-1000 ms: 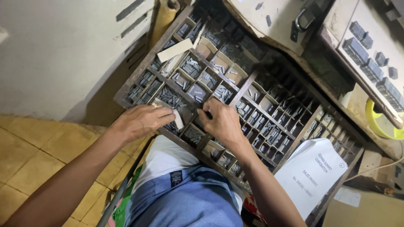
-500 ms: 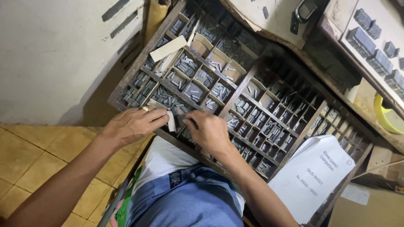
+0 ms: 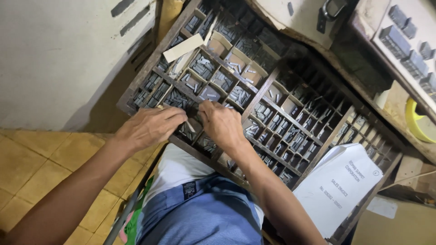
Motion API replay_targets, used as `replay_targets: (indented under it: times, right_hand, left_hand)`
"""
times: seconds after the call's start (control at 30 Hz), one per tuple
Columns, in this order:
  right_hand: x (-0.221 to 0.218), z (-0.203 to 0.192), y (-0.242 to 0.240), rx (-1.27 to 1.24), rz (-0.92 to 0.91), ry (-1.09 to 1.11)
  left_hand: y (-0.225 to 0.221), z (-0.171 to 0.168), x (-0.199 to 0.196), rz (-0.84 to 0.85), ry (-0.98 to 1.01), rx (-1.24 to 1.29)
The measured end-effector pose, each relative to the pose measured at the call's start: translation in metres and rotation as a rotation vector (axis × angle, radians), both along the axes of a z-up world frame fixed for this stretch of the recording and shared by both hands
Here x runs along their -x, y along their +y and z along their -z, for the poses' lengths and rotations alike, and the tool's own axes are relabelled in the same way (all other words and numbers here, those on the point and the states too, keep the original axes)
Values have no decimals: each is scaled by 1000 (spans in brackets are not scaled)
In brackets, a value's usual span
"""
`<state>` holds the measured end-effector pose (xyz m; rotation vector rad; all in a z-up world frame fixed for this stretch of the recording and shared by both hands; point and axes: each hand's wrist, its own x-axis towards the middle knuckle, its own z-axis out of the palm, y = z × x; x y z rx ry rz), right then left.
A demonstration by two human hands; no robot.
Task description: Selecting and picking individual metal type characters from a type case for letterpress printing based on an invoice.
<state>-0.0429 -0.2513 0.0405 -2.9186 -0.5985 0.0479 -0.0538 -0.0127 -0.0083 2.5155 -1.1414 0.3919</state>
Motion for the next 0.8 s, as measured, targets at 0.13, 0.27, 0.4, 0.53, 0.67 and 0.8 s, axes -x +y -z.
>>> replay_targets:
  times: [0.13, 0.27, 0.4, 0.53, 0.67, 0.8]
  right_hand:
    - [6, -8, -4, -268, 84, -16]
    - [16, -30, -21, -569, 188, -4]
    - [27, -25, -41, -572, 311, 59]
    - [42, -21, -42, -594, 300, 48]
    - [49, -21, -38, -606, 282, 49]
    - [63, -50, -33, -524, 288, 113]
  left_hand:
    - [-11, 16, -4, -15, 38, -40]
    - [-12, 9, -11, 60, 153, -103]
    - [-19, -13, -12, 107, 76, -174]
    - [-22, -5, -10, 123, 30, -147]
    - [-22, -21, -4, 74, -60, -121]
    - [-24, -6, -6, 15, -182, -100]
